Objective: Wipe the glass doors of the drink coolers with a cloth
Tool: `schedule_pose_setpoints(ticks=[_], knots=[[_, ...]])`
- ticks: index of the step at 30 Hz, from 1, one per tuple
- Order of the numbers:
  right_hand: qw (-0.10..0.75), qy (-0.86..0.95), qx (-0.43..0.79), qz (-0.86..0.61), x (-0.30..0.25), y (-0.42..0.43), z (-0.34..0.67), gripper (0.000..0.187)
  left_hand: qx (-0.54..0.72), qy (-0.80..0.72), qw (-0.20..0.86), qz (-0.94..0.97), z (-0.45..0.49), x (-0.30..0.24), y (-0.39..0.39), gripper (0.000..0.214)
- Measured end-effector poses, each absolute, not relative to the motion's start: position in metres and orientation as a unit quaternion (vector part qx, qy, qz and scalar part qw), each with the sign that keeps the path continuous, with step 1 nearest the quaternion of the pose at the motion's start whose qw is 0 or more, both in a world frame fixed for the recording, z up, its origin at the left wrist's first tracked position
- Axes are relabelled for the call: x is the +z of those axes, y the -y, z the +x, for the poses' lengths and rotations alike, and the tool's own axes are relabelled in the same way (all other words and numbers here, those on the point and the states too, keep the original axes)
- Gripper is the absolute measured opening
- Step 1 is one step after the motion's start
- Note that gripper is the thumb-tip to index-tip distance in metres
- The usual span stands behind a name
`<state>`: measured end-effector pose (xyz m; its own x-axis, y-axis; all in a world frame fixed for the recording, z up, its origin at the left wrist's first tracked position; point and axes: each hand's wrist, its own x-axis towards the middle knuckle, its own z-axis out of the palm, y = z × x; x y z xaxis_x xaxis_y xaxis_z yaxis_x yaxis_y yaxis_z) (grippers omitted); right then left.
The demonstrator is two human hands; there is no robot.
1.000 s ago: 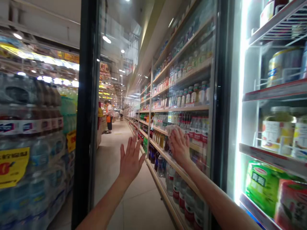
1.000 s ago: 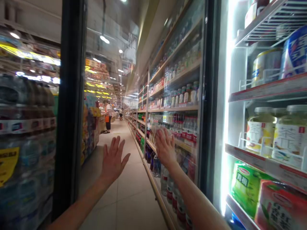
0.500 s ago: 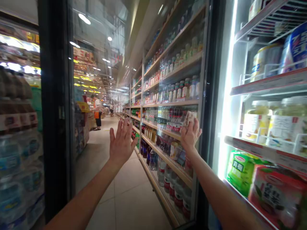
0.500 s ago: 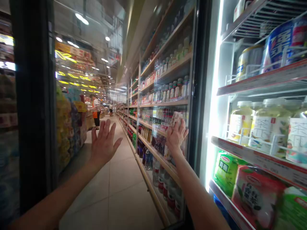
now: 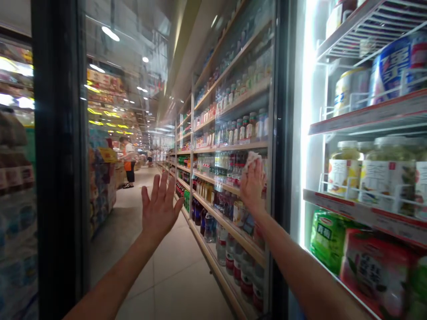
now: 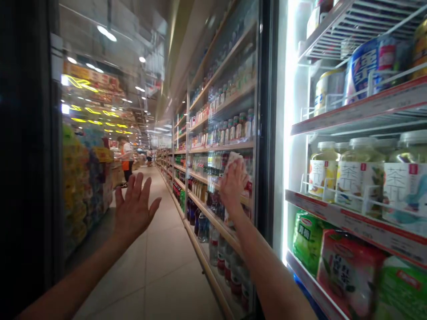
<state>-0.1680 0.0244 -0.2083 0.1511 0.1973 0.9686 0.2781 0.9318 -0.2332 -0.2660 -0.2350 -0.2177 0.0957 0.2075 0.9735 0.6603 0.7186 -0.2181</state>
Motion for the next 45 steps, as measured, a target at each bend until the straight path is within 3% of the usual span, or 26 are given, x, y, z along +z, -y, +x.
schedule_pose_setpoints(ticks=[4, 9, 11, 15, 21, 26, 32, 37, 41, 45], knots=[[0.652, 0.734, -0.188, 0.026, -0.227, -0.010, -0.168, 0.048, -0.177, 0.650, 0.657, -0.338, -0.265, -0.218, 0.235, 0.071], [0.740, 0.647, -0.026, -0.179, -0.219, -0.024, -0.165, 0.051, -0.180, 0.651, 0.658, -0.334, -0.265, -0.220, 0.234, 0.071], [0.728, 0.666, -0.045, -0.158, -0.223, -0.016, -0.167, 0.049, -0.178, 0.653, 0.657, -0.332, -0.265, -0.220, 0.233, 0.070], [0.640, 0.745, -0.182, 0.036, -0.242, 0.009, -0.173, 0.047, -0.181, 0.650, 0.656, -0.338, -0.268, -0.220, 0.233, 0.069], [0.733, 0.664, -0.043, -0.141, -0.238, 0.016, -0.183, 0.054, -0.195, 0.654, 0.645, -0.344, -0.272, -0.221, 0.231, 0.066], [0.626, 0.738, -0.228, 0.112, -0.248, 0.034, -0.189, 0.055, -0.193, 0.652, 0.645, -0.348, -0.273, -0.222, 0.233, 0.062], [0.734, 0.668, -0.058, -0.104, -0.213, 0.027, -0.196, 0.055, -0.197, 0.638, 0.652, -0.360, -0.267, -0.226, 0.230, 0.057], [0.652, 0.748, -0.120, 0.014, -0.244, 0.058, -0.199, 0.056, -0.195, 0.589, 0.583, -0.524, -0.238, -0.208, 0.182, 0.052], [0.656, 0.741, -0.115, 0.090, -0.267, 0.039, -0.180, 0.053, -0.215, 0.597, 0.574, -0.518, -0.229, -0.204, 0.144, 0.054], [0.716, 0.695, -0.059, -0.027, -0.259, -0.002, -0.168, 0.052, -0.176, 0.594, 0.607, -0.498, -0.234, -0.211, 0.136, 0.046]])
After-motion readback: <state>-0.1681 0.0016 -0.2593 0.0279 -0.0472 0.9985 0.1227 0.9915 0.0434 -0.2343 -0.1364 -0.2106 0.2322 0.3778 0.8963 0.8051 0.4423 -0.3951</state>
